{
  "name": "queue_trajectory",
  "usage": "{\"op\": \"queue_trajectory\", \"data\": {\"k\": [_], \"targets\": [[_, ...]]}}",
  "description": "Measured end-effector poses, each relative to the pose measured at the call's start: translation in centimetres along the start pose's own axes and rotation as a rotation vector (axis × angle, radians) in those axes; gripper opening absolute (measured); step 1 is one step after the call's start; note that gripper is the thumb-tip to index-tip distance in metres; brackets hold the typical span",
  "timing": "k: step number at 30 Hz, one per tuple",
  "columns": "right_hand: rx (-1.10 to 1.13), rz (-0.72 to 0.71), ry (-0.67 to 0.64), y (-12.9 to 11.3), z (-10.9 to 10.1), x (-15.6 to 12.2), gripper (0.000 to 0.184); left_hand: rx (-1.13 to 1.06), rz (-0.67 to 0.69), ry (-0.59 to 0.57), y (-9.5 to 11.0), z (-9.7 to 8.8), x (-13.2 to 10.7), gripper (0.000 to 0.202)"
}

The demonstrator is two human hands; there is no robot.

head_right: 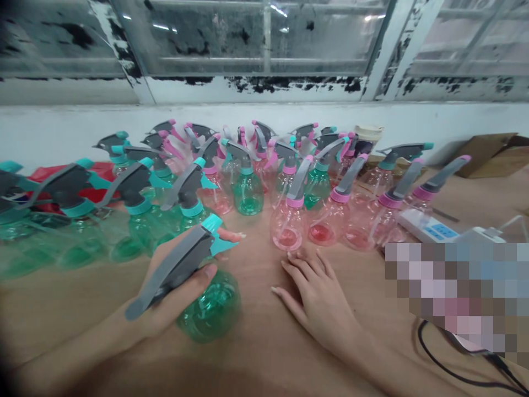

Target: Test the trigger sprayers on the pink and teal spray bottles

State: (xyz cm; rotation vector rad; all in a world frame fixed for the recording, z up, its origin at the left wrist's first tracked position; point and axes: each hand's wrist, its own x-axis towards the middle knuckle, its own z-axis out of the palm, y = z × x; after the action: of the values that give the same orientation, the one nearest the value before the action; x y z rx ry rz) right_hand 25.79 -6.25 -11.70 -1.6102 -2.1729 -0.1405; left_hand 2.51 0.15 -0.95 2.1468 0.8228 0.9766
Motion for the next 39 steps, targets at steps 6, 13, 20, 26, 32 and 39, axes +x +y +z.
{"op": "queue_trajectory", "data": {"k": [6, 13, 20, 26, 32, 39], "targets": [[0.044, 0.006, -0.036, 0.6, 0.3, -0.2, 0.043, 0.016, 0.042, 0.016, -0.1, 0.0, 0.0, 0.031], [0.037, -0.018, -0.039, 0.8, 0.2, -0.1, 0.042, 0.095, 0.061, 0.023, 0.5, -0.1, -0.1, 0.024], [0.023, -0.044, -0.050, 1.0, 0.1, 0.0, 0.043, 0.175, 0.061, 0.040, 0.9, -0.4, -0.2, 0.015], [0.013, -0.055, -0.051, 1.2, 0.1, -0.1, 0.043, 0.178, 0.078, 0.038, 0.8, -0.4, -0.1, 0.015], [-0.034, -0.070, -0.045, 0.9, 0.1, -0.2, 0.041, 0.111, 0.086, 0.035, 0.6, -0.3, -0.1, 0.021], [-0.091, -0.079, -0.034, -0.1, 0.4, -1.4, 0.059, 0.067, 0.075, 0.041, 0.5, -0.1, -0.3, 0.029]]}}
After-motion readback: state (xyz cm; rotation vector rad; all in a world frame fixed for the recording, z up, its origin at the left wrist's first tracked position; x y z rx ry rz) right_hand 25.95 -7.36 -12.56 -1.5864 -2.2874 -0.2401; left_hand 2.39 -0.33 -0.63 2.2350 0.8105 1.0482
